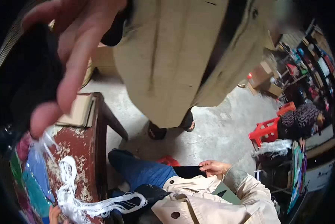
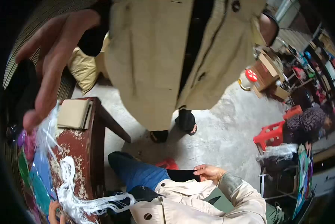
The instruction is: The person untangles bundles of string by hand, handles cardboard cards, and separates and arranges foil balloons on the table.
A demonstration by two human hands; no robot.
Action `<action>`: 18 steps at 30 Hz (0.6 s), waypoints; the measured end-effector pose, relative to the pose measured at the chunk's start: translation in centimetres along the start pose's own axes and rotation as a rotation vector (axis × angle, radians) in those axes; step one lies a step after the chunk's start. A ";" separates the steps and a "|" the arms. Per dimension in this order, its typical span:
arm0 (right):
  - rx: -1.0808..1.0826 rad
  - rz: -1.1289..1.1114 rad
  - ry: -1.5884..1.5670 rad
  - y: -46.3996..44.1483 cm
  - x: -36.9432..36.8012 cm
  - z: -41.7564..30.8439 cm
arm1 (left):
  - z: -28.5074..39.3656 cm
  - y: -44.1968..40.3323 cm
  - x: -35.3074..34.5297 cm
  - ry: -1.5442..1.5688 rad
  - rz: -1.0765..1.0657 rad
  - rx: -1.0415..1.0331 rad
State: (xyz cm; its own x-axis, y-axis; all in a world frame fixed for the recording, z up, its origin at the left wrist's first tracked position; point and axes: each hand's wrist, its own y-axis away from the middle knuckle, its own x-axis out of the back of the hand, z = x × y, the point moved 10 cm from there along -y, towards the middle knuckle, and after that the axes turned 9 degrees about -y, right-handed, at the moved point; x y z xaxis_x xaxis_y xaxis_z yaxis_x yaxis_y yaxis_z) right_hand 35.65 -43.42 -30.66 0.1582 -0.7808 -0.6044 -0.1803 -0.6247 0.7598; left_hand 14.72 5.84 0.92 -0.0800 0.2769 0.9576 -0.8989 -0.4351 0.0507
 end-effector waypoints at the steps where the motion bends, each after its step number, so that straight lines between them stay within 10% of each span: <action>1: 0.041 0.043 0.018 1.0 0.7 -0.9 | 0.0 -0.1 0.3 -0.005 -0.009 -0.006; 5: 0.179 0.194 0.060 5.4 3.9 -2.3 | -6.6 -1.6 -2.3 0.295 -0.019 -0.081; 14: 0.667 0.466 0.086 9.2 9.7 -5.5 | 3.8 -4.6 -0.5 -0.070 -0.023 -0.199; 17: 1.083 1.029 1.412 14.8 -3.3 -9.3 | 2.9 -2.5 -0.4 -0.091 0.041 -0.274; 18: 0.697 1.302 1.445 11.0 -2.1 -11.4 | 3.0 -2.1 -0.2 0.007 0.053 -0.153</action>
State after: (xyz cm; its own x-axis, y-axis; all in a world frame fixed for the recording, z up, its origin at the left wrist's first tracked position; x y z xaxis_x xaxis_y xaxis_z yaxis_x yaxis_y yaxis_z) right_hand 44.42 -48.51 -18.28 0.0814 -0.3205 0.9438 -0.9964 -0.0036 0.0847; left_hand 17.90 4.09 1.50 -0.1318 0.2633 0.9557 -0.9485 -0.3138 -0.0443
